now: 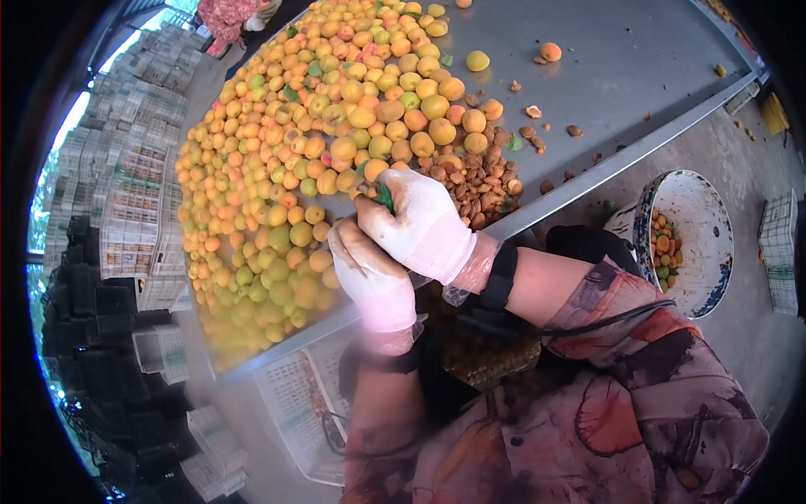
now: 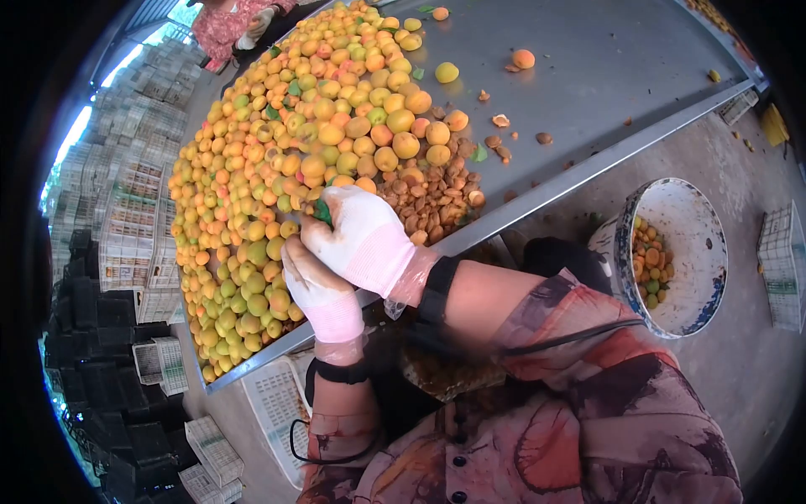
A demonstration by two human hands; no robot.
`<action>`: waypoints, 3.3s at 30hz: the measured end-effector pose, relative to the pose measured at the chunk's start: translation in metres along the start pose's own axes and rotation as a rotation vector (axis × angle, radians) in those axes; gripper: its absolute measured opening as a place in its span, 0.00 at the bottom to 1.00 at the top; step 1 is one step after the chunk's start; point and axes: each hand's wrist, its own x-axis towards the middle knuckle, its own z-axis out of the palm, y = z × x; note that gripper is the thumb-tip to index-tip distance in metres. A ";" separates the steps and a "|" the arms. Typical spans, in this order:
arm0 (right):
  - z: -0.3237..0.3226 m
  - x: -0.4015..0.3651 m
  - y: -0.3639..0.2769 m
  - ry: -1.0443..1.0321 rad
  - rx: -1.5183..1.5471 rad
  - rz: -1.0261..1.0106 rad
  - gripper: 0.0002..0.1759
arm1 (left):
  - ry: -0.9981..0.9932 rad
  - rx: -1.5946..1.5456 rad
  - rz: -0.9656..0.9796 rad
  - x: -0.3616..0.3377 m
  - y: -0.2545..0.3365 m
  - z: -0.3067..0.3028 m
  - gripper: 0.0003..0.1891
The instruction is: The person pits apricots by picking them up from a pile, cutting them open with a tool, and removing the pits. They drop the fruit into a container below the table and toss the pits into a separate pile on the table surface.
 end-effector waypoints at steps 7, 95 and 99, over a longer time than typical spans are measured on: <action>-0.014 -0.004 -0.010 -0.228 -0.316 -0.084 0.17 | -0.070 -0.341 -0.337 -0.005 0.006 0.001 0.19; -0.036 0.019 -0.009 0.244 1.060 0.815 0.14 | -0.174 -0.670 -0.587 -0.015 0.039 0.012 0.32; -0.035 0.018 -0.013 0.253 1.196 0.874 0.14 | -0.326 -0.987 -0.966 -0.002 0.049 -0.006 0.37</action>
